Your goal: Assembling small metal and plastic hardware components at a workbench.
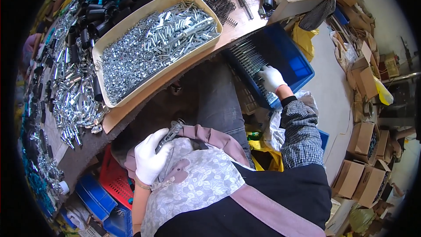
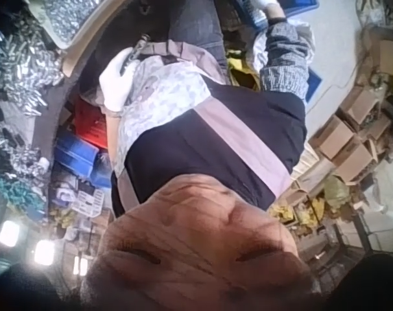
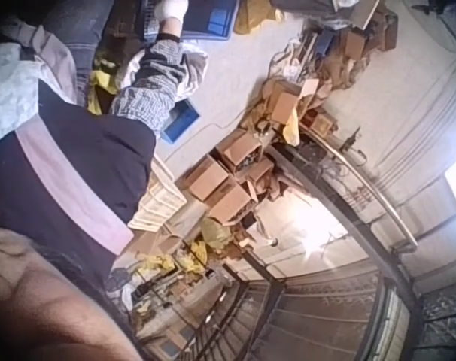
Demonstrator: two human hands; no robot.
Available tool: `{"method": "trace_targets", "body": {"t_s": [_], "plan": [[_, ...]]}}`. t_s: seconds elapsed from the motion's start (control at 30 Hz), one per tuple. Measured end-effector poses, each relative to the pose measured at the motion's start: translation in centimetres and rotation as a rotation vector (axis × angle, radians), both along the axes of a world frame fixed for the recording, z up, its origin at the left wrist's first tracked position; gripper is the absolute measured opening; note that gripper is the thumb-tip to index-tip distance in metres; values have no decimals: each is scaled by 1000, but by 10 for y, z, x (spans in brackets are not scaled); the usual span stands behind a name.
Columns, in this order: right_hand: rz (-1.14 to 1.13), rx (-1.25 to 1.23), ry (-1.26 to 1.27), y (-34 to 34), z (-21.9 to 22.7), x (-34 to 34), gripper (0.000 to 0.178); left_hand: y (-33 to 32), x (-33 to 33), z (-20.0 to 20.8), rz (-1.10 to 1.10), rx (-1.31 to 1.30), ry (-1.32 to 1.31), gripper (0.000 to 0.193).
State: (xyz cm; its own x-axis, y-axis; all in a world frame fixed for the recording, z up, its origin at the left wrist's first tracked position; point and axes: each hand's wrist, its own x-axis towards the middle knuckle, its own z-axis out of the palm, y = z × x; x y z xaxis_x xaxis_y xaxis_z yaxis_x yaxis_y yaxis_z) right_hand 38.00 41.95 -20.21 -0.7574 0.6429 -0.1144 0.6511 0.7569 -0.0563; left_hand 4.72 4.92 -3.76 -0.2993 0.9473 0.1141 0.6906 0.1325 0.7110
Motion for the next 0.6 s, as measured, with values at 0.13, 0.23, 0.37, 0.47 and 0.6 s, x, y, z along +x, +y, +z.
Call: {"method": "trace_targets", "body": {"t_s": [0.13,0.23,0.37,0.47,0.6], "plan": [[27,-89,-177,20,-11,-6,29,-6,-2,-1,-6,27,12,34],[45,-118,-307,38,-24,-12,25,-14,-4,2,-4,7,8,34],[98,-101,-308,42,-22,-6,25,-22,-12,4,-5,30,16,35],[30,-78,-160,27,14,-22,21,-30,-19,-4,34,42,-17,35],[-209,-388,648,-45,90,-77,16,-37,-24,-4,108,-74,-252,39]]}}
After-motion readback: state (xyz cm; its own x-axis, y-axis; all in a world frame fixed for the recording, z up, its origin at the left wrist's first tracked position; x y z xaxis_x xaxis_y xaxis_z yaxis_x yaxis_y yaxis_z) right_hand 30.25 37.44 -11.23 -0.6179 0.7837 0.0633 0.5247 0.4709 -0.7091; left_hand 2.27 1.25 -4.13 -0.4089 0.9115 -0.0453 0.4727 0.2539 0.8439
